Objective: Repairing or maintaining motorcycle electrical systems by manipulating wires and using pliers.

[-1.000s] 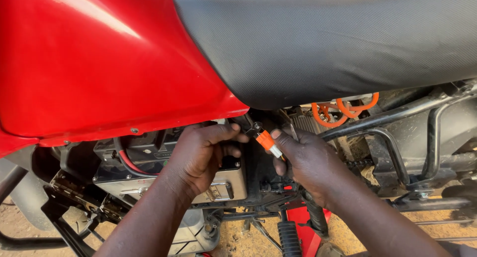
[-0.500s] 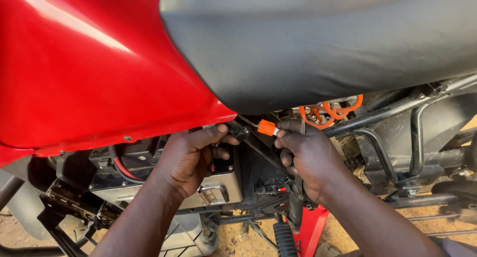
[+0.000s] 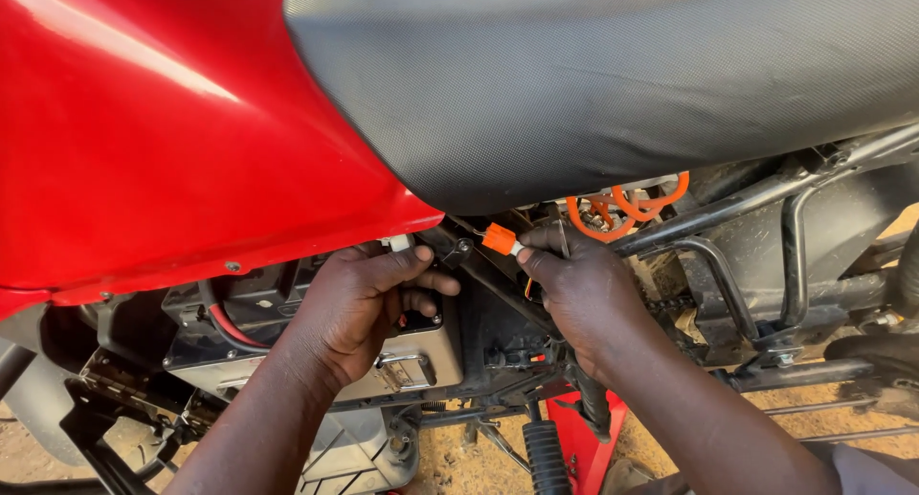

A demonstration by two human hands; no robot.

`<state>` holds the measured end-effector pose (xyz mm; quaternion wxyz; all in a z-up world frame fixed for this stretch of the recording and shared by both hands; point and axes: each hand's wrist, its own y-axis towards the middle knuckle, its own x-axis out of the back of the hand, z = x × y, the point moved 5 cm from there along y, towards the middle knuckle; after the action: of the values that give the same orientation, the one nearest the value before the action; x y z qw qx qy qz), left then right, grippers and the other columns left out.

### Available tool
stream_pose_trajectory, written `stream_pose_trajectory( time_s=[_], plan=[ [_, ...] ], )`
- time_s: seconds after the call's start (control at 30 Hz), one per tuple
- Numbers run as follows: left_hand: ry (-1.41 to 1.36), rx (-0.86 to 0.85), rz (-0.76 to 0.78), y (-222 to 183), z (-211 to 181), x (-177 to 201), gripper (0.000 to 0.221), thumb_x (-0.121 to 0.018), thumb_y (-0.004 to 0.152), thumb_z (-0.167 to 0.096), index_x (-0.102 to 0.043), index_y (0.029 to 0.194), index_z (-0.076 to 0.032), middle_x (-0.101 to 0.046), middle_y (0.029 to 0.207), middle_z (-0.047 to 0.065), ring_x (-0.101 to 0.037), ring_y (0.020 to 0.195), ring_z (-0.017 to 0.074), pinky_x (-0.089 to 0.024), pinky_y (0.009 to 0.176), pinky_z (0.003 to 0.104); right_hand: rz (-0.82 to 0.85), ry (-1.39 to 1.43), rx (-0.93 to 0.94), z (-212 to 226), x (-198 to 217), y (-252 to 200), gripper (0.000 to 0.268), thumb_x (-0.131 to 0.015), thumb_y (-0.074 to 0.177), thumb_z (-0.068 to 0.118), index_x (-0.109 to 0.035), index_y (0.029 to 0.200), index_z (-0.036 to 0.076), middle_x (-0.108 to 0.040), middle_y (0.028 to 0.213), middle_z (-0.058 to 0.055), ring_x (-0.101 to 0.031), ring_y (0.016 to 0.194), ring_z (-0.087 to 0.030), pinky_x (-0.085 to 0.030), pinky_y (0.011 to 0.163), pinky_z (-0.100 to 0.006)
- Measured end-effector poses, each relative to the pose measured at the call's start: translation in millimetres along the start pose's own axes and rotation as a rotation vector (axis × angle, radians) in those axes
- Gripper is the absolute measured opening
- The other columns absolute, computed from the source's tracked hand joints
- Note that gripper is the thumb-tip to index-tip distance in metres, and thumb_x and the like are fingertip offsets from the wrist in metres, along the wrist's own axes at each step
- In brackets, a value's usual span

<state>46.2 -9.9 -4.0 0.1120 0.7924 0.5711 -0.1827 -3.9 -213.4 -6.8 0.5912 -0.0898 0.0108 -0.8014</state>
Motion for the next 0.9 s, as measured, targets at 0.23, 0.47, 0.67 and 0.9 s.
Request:
stream_pose_trajectory(
  time_s=[0.23, 0.47, 0.67, 0.9],
  plan=[
    [-0.001, 0.001, -0.034, 0, 3, 1, 0.029, -0.067, 0.089, 0.002, -0.067, 0.113, 0.016, -0.072, 0.087, 0.027, -0.077, 0.071, 0.0321, -0.059, 0.052, 0.031, 0.006, -0.007, 0.004, 1, 0, -1, 0.034, -0.06, 0.1, 0.011, -0.065, 0.131, -0.002, -0.054, 0.09, -0.011, -0.054, 0.068, -0.017, -0.044, 0.061, -0.032],
    [-0.063, -0.011, -0.001, 4, 6, 9, 0.031, -0.068, 0.087, 0.0, -0.068, 0.115, 0.014, -0.072, 0.092, 0.025, -0.076, 0.075, 0.0338, -0.06, 0.055, 0.034, -0.002, 0.002, 0.019, 5, -3, -1, 0.032, -0.063, 0.098, 0.011, -0.068, 0.126, -0.002, -0.054, 0.089, -0.013, -0.055, 0.07, -0.018, -0.049, 0.064, -0.035],
    [-0.115, -0.038, 0.012, 2, -5, 28, 0.031, -0.072, 0.084, -0.002, -0.069, 0.112, 0.009, -0.073, 0.093, 0.022, -0.074, 0.077, 0.0331, -0.061, 0.062, 0.038, -0.029, -0.107, 0.034, 10, -5, -5, 0.033, -0.061, 0.1, 0.014, -0.067, 0.129, 0.0, -0.057, 0.092, -0.017, -0.056, 0.076, -0.024, -0.047, 0.067, -0.043],
    [-0.101, 0.043, 0.076, -13, -7, 31, 0.024, -0.066, 0.086, -0.009, -0.072, 0.093, 0.013, -0.075, 0.085, 0.03, -0.07, 0.074, 0.0349, -0.055, 0.064, 0.038, -0.091, -0.462, 0.258, 12, -23, -38, 0.012, -0.068, 0.095, 0.025, -0.065, 0.095, 0.013, -0.051, 0.065, -0.003, -0.044, 0.058, -0.018, -0.036, 0.058, -0.038]
  ],
)
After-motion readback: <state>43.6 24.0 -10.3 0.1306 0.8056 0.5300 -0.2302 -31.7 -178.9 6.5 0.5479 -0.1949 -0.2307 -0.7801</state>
